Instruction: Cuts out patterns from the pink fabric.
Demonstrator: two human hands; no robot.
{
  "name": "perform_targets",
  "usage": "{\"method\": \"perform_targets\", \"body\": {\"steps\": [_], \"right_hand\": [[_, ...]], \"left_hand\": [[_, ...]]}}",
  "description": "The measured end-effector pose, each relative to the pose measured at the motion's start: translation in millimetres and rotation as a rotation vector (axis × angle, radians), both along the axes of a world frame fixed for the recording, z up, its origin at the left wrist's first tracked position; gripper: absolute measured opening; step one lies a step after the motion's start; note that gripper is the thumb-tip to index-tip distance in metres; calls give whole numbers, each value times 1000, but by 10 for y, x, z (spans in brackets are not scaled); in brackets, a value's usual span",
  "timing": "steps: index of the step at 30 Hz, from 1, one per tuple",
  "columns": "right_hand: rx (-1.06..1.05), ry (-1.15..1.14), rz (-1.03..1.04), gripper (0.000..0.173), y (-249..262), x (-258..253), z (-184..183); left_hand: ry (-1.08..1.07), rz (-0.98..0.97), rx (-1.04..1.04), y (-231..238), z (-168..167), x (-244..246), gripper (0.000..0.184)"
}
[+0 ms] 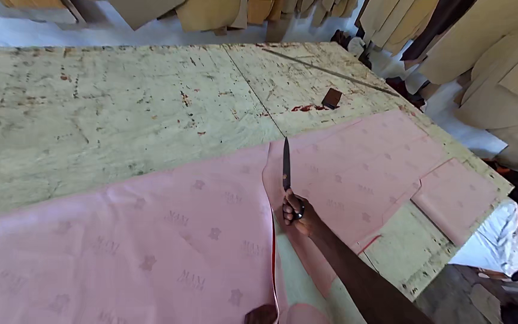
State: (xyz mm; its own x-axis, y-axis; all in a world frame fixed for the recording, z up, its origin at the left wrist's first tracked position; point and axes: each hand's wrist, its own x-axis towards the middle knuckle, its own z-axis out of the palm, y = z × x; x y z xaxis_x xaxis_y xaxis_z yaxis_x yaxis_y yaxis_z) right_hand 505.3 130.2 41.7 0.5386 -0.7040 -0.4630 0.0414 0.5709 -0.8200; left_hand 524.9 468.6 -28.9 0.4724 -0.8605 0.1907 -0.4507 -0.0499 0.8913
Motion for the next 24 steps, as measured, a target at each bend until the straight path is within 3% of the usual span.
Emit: {"method": "perform_targets", "body": {"steps": [5, 12, 16, 19, 24], "right_hand": [[-154, 210, 84, 35, 776, -1421, 226], [-43, 348, -72, 41, 2151, -3123, 222], [33, 278, -216, 52, 2818, -3615, 88], [73, 264, -288, 48, 3074, -3844, 65], [69, 215, -306, 48, 3038, -4239, 47]], "left_hand": [[-77, 28, -13, -14, -11, 6, 24], [39, 55, 67, -138, 241, -85, 36], [96, -18, 24, -276, 313, -275, 26], [59, -118, -5, -379, 378, -526, 29], [-377, -483, 103, -894, 519, -1223, 50]]}}
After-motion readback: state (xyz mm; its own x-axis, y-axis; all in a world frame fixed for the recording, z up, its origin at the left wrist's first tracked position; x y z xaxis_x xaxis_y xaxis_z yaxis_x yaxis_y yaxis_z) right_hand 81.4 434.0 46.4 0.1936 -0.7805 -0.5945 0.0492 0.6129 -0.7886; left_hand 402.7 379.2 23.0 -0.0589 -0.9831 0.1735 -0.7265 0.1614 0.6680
